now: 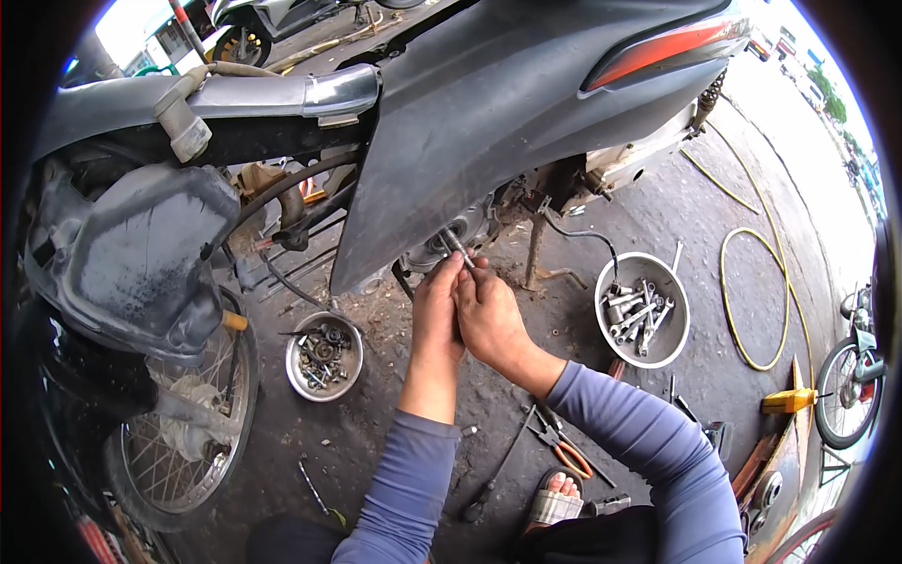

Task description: Disassembling and inspecting internal engine and transmission components of a motorcycle.

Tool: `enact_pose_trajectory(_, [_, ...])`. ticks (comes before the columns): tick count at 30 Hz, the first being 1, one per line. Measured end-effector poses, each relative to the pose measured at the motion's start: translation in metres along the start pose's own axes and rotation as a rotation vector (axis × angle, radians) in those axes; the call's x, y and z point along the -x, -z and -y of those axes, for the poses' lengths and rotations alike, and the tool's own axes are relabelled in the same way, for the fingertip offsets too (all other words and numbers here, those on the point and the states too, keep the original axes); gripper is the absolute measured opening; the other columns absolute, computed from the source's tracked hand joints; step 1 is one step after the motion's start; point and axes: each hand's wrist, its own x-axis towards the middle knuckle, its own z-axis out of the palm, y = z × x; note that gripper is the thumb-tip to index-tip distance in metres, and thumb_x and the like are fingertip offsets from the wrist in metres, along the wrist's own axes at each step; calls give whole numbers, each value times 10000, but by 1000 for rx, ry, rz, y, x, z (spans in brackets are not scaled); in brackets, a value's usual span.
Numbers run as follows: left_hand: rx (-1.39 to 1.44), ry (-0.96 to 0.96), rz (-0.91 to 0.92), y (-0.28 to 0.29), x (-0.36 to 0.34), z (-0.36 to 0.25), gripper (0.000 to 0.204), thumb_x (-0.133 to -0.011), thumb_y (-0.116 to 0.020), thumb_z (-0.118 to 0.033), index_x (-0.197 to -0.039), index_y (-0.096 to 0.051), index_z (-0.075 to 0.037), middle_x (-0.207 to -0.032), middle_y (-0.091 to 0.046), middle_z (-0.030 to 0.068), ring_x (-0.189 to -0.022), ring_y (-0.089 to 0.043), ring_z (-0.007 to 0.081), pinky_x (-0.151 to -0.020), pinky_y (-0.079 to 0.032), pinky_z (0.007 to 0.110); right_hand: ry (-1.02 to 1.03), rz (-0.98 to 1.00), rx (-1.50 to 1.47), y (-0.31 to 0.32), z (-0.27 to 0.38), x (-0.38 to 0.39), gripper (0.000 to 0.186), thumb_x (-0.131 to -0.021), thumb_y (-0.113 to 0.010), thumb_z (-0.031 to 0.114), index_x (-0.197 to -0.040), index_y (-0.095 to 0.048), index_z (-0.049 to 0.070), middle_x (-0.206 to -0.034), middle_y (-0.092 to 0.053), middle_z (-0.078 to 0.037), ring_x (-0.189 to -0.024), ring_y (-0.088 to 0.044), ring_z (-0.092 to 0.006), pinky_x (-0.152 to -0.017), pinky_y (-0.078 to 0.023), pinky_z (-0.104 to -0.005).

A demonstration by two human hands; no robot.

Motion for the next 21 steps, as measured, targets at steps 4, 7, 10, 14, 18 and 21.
enact_pose_trajectory(4, [-309, -181, -48, 5, 3, -10, 215, -920, -660, -248, -935, -650, -33, -847, -665, 31, -748, -608, 96, -669, -478, 228, -48, -81, -94, -6, 0, -4, 338, -975, -441, 209, -894, -584, -87, -842, -615, -337, -856, -598, -502, -766, -466, -529])
enact_pose_trajectory(7, [-270, -209, -66, -1, 5, -9, 191, -913, -675, -236, -915, -656, -45, -810, -647, -10, -708, -580, 58, -630, -442, 196, -126, -47, -166, -1, 5, -8, 345, -979, -429, 213, -881, -582, -80, -826, -613, -323, -840, -596, -497, -763, -466, -511])
enact_pose_trajectory(10, [-240, -161, -38, 2, 4, -12, 181, -913, -672, -222, -917, -656, -42, -822, -651, 2, -724, -590, 72, -650, -448, 198, -181, -100, -272, -11, 1, -8, 377, -992, -430, 246, -879, -583, -80, -804, -635, -276, -798, -629, -434, -753, -473, -481])
enact_pose_trajectory(14, [-224, -99, -40, 0, 4, -17, 161, -908, -678, -225, -884, -675, -66, -807, -659, -13, -653, -558, 46, -553, -401, 202, -392, 18, -440, -1, 6, -12, 419, -1006, -428, 293, -865, -585, -69, -757, -643, -201, -689, -643, -318, -646, -492, -430])
enact_pose_trajectory(18, [-175, -100, -36, 9, -3, -13, 157, -899, -687, -230, -871, -678, -76, -775, -651, -26, -614, -542, 32, -515, -376, 193, -508, 115, -661, 2, 14, -7, 372, -1014, -416, 324, -831, -533, 23, -620, -454, -16, -429, -382, -119, -371, -276, -276])
enact_pose_trajectory(21, [-188, -79, -66, 12, -4, -11, 190, -898, -676, -218, -948, -665, -36, -853, -672, 33, -737, -626, 105, -661, -489, 226, -503, 101, -664, -5, 5, -9, 376, -1017, -414, 340, -842, -528, 28, -619, -450, -13, -434, -386, -117, -375, -277, -280])
